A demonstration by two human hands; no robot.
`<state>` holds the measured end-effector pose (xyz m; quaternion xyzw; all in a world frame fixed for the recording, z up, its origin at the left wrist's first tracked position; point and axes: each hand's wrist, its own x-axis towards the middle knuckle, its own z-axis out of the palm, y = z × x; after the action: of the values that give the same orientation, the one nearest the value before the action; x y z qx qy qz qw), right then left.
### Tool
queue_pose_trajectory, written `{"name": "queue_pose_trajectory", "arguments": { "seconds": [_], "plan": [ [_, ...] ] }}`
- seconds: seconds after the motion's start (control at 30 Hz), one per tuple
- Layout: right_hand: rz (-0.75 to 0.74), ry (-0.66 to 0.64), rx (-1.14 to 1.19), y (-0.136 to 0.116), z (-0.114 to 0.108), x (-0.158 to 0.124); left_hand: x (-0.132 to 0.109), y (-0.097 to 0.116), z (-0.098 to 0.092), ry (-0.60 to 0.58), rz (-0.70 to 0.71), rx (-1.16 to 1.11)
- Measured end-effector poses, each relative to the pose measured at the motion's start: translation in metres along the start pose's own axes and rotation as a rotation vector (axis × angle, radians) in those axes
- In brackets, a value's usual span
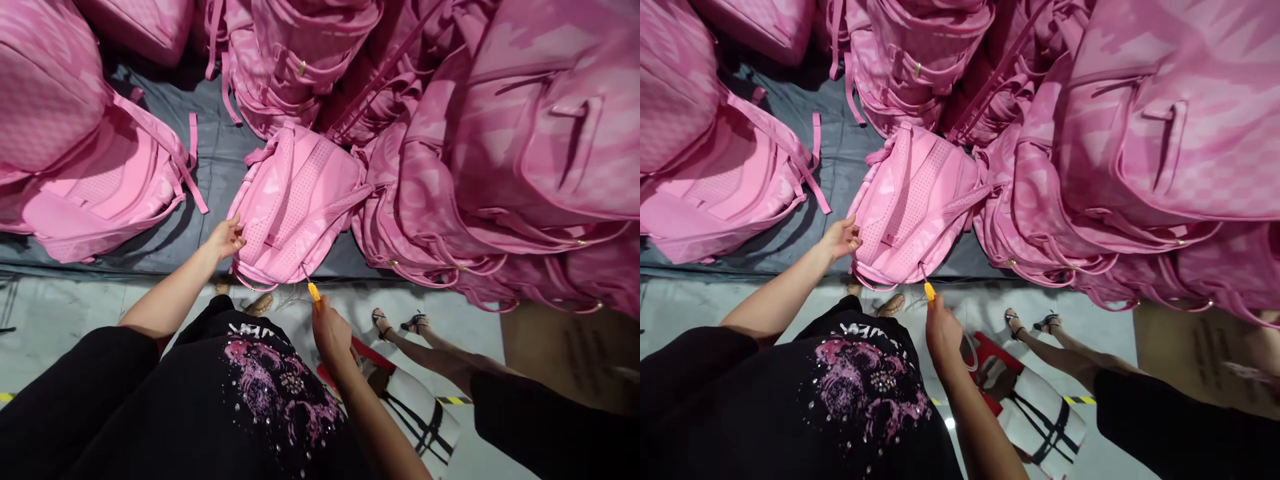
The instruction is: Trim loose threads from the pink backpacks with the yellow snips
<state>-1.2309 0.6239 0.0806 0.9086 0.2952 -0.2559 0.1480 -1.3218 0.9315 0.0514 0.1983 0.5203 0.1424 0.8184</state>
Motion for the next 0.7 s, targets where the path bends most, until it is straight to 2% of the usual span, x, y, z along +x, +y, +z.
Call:
{"name": "queue_pose_trajectory", "arguments": {
  "seconds": [0.13,0.3,0.43,0.6,0.7],
  "plan": [
    [0.060,0.033,0.087,-0.021,0.019,0.008,0.001,0.002,-0.010,-0.198,-0.122,-0.024],
    [0.140,0.064,0.208,-0.043,0.040,0.024,0.012,0.000,-0.015,-0.330,-0.197,-0.068],
    [0.168,0.044,0.246,-0.050,0.037,0.029,0.027,0.002,-0.021,-0.378,-0.240,0.020],
    [0.239,0.053,0.327,-0.048,0.025,0.011,0.036,0.009,-0.031,-0.522,-0.101,0.135],
    [0.273,0.041,0.369,-0.051,0.022,0.003,0.036,0.010,-0.029,-0.579,-0.110,0.127]
  ]
}}
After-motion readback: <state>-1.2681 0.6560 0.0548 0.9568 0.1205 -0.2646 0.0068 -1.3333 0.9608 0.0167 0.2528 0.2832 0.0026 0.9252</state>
